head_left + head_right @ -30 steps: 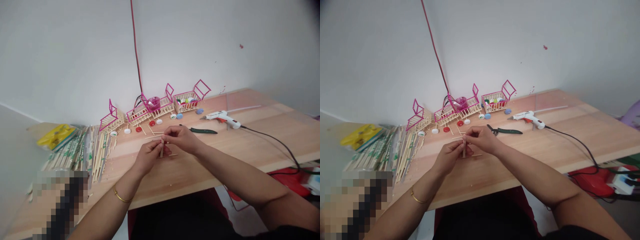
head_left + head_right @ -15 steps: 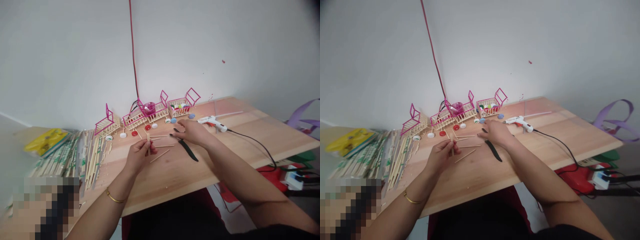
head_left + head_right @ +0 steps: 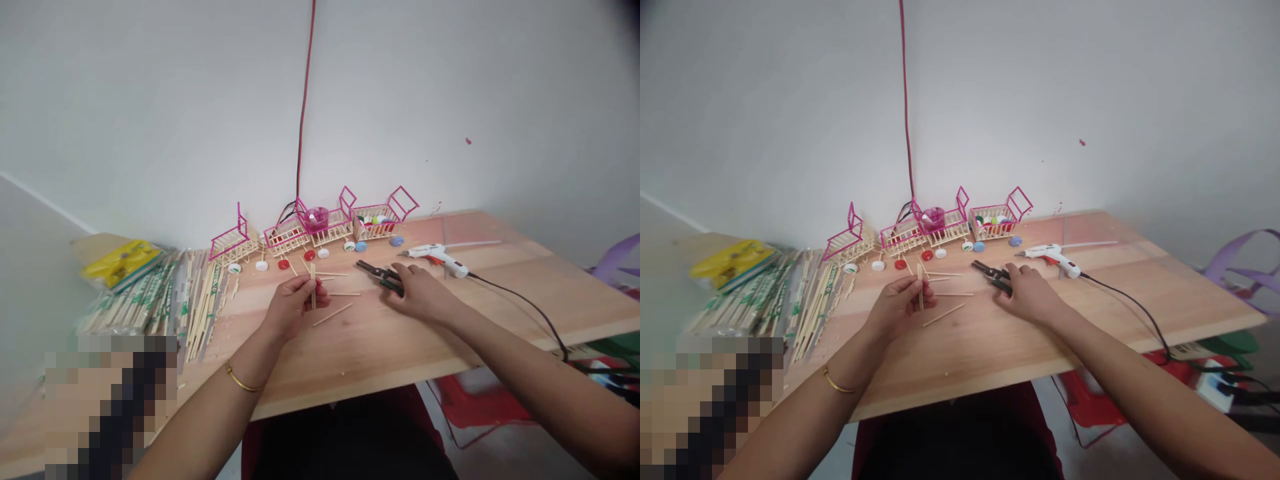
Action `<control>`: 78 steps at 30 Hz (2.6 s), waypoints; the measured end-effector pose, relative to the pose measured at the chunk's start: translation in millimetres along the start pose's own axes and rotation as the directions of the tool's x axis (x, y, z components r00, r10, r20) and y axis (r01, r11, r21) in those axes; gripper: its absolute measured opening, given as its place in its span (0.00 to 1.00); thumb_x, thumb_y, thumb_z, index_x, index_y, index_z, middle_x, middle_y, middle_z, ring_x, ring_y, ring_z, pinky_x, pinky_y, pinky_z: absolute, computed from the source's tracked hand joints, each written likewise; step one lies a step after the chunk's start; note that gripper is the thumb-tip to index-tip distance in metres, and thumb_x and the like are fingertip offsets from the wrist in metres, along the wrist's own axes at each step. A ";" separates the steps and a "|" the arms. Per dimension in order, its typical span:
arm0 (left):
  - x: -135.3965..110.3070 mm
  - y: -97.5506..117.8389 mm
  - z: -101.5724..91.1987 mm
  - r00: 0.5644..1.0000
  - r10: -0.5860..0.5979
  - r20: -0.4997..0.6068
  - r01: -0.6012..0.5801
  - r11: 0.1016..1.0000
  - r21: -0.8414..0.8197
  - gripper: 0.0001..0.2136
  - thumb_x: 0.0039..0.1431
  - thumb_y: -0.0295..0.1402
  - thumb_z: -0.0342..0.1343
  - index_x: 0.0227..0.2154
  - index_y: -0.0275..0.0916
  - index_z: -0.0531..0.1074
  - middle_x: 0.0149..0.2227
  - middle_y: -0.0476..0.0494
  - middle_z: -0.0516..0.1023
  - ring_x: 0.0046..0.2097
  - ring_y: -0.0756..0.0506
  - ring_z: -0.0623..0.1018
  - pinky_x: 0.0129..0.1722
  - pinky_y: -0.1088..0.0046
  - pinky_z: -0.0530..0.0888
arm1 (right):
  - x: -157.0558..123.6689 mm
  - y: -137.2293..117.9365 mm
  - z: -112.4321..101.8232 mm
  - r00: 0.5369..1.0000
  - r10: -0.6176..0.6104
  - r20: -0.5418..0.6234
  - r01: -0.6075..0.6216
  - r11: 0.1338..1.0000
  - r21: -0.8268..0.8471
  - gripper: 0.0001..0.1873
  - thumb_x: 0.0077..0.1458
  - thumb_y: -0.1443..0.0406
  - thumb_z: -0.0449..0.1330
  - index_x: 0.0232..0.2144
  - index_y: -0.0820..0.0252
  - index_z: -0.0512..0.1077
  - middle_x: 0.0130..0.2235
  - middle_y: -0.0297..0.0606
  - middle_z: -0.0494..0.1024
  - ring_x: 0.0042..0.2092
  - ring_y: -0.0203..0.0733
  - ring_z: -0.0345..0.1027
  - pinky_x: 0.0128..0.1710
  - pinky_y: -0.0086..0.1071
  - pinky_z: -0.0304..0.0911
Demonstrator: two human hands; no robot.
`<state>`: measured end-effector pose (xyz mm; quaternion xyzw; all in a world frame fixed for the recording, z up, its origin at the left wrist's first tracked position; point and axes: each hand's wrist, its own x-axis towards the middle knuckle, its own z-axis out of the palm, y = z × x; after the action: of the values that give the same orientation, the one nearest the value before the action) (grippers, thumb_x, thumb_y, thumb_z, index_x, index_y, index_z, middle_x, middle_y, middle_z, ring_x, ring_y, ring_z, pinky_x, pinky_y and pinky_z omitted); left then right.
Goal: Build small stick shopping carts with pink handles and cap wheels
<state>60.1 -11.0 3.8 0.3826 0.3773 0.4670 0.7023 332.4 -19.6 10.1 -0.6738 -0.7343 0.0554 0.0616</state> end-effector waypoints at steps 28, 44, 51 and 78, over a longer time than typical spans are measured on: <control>-6.5 3.6 0.8 0.936 0.306 0.175 -0.352 0.784 0.512 0.13 0.60 0.36 0.53 0.25 0.34 0.74 0.24 0.45 0.77 0.27 0.50 0.75 0.31 0.75 0.73 | 24.9 -66.0 -4.3 0.787 -0.608 -0.106 0.593 0.698 0.402 0.33 0.42 0.70 0.58 0.53 0.62 0.62 0.48 0.49 0.69 0.50 0.53 0.61 0.51 0.48 0.60; -3.0 -13.3 0.3 0.910 0.392 0.138 -0.388 0.683 0.619 0.13 0.63 0.38 0.48 0.27 0.37 0.68 0.26 0.50 0.69 0.30 0.51 0.68 0.31 0.75 0.65 | 33.4 -66.2 14.0 0.767 -0.578 -0.279 0.642 0.690 0.334 0.27 0.45 0.70 0.58 0.50 0.62 0.62 0.47 0.50 0.70 0.49 0.53 0.63 0.50 0.46 0.61; -7.5 -9.8 7.4 0.889 0.445 0.106 -0.388 0.611 0.690 0.13 0.64 0.39 0.48 0.29 0.38 0.71 0.26 0.49 0.70 0.29 0.50 0.68 0.31 0.74 0.65 | 26.9 -72.5 21.0 0.787 -0.511 -0.346 0.611 0.721 0.326 0.29 0.46 0.69 0.57 0.53 0.66 0.61 0.48 0.53 0.70 0.50 0.53 0.62 0.51 0.47 0.61; -12.3 9.0 -0.3 0.930 -0.124 0.346 0.109 0.992 0.061 0.14 0.52 0.40 0.62 0.28 0.33 0.70 0.18 0.55 0.59 0.20 0.57 0.55 0.22 0.77 0.48 | 27.4 -62.3 5.9 0.680 -0.732 -0.040 0.551 0.475 0.686 0.12 0.54 0.70 0.53 0.42 0.61 0.67 0.36 0.35 0.74 0.35 0.37 0.66 0.35 0.30 0.61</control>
<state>53.0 -20.1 13.8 0.4505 0.2781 0.3415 0.7766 267.8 2.4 14.9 -0.2659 -0.8667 0.3656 0.2108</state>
